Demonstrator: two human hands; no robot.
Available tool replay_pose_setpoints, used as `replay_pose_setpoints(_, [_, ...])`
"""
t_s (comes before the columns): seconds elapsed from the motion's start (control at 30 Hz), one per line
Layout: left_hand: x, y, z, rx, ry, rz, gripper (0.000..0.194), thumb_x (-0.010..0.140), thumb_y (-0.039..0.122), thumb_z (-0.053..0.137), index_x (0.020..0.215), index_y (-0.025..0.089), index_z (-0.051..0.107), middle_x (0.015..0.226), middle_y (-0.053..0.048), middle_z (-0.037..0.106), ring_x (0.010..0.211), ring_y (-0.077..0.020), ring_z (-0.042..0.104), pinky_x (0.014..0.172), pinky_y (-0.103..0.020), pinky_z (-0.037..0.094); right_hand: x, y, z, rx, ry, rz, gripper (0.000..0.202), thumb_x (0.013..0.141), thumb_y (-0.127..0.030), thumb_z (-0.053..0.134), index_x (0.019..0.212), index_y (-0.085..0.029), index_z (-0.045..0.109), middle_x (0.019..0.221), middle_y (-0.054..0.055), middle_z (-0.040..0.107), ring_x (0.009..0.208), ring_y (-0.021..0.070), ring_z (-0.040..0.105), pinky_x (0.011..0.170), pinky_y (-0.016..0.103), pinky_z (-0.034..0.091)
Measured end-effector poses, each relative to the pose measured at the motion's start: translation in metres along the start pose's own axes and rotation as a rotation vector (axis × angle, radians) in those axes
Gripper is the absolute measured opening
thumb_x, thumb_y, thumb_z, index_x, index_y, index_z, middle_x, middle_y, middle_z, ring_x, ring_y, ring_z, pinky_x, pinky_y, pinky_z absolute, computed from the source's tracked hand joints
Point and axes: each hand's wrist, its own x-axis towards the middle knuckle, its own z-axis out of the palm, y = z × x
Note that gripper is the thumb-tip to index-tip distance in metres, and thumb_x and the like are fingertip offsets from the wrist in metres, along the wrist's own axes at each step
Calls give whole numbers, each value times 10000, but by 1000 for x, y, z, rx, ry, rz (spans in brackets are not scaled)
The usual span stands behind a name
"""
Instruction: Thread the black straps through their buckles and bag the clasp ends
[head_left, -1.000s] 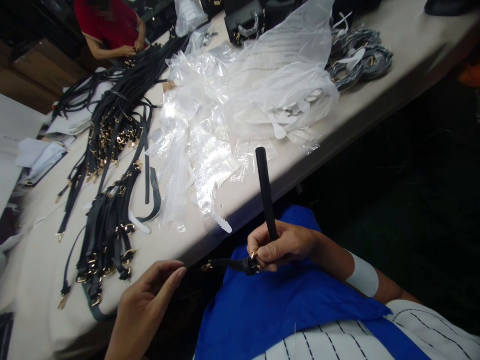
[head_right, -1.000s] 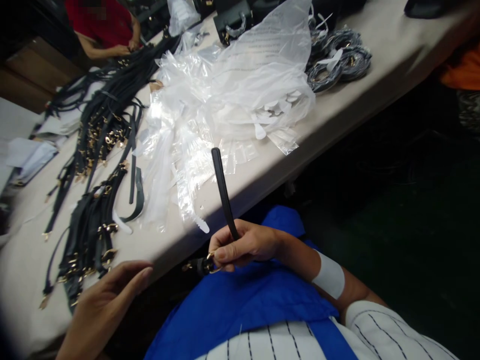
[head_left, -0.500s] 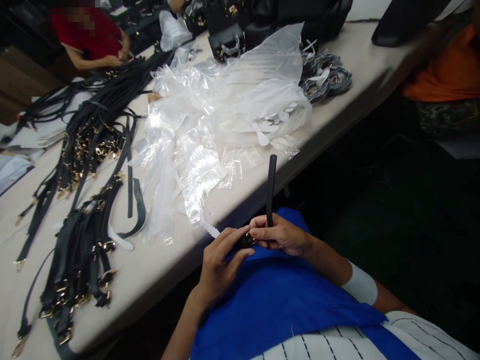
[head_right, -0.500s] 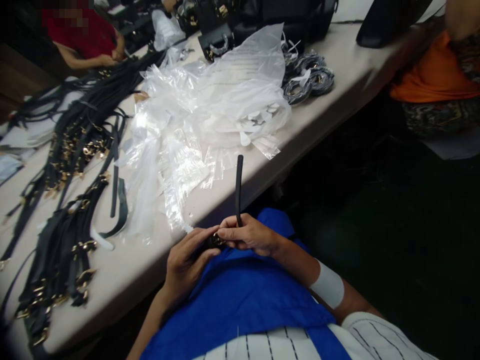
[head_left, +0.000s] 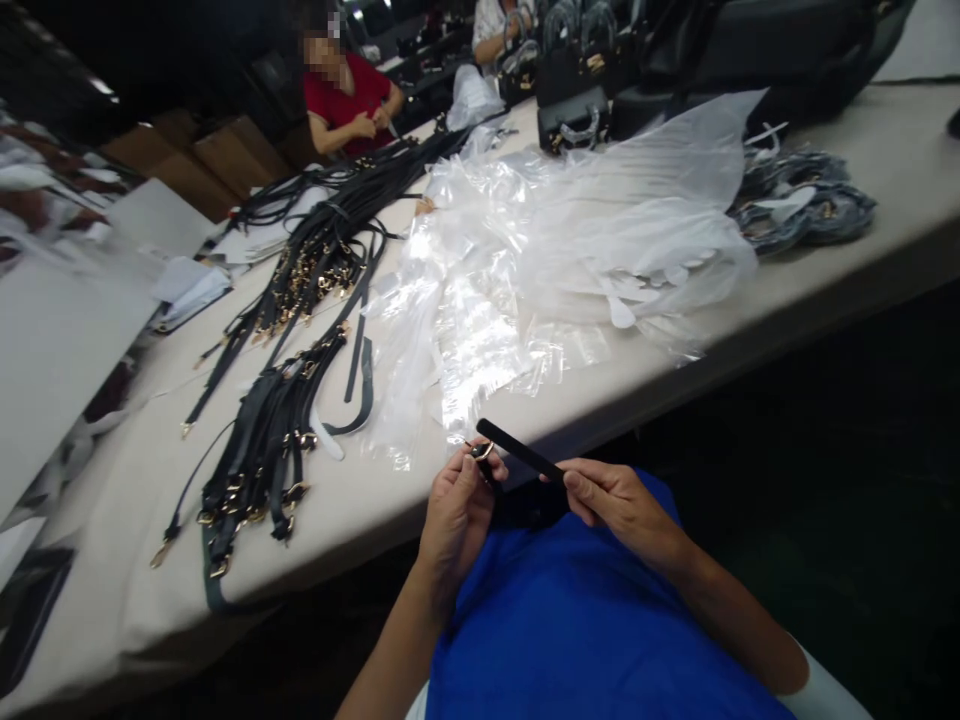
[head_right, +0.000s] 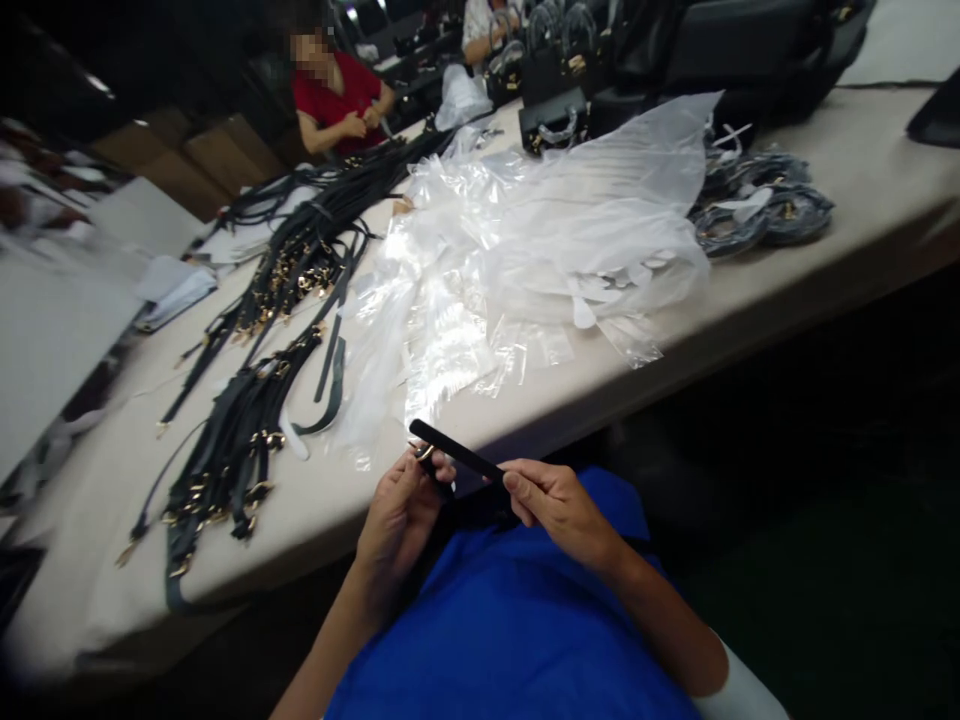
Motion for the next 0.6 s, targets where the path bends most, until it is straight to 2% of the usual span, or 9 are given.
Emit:
replay_pose_setpoints(0.1, [2, 6, -3, -168, 68, -8, 194, 780, 252, 749, 933, 144, 695, 842, -22, 637, 720, -89, 588, 748, -203, 499, 1, 10, 12, 33, -44, 93, 458, 886, -531, 549, 1022, -115, 682, 505, -48, 409, 483, 88, 313, 509, 251, 244])
replay_pose_setpoints(0.27, [3, 13, -11, -272, 151, -12, 237, 819, 235, 711, 1027, 122, 689, 865, -39, 659, 795, -127, 623, 815, -261, 535, 4, 24, 24, 54, -104, 145, 468, 879, -549, 544, 976, -114, 688, 483, -52, 403, 465, 78, 283, 491, 247, 200])
replay_pose_setpoints(0.4, [2, 13, -16, -294, 171, 27, 213, 825, 203, 702, 1014, 104, 698, 889, -37, 668, 744, -83, 606, 760, -191, 530, 8, 27, 25, 79, -94, 153, 451, 889, -535, 540, 980, -115, 677, 481, -57, 400, 467, 75, 279, 493, 247, 197])
replay_pose_setpoints(0.5, [-1, 8, -18, -176, 131, 74, 250, 825, 261, 708, 1041, 136, 700, 854, -13, 663, 720, -69, 591, 729, -167, 511, 8, 26, 24, 89, -89, 149, 438, 892, -529, 542, 960, -116, 671, 481, -59, 401, 467, 72, 284, 494, 244, 206])
replay_pose_setpoints(0.6, [-4, 0, -20, 176, 103, 149, 267, 829, 305, 699, 1067, 182, 705, 908, -21, 686, 777, -94, 601, 769, -192, 496, 8, 22, 23, 90, -85, 126, 415, 903, -515, 535, 913, -120, 663, 485, -57, 405, 472, 68, 294, 499, 241, 219])
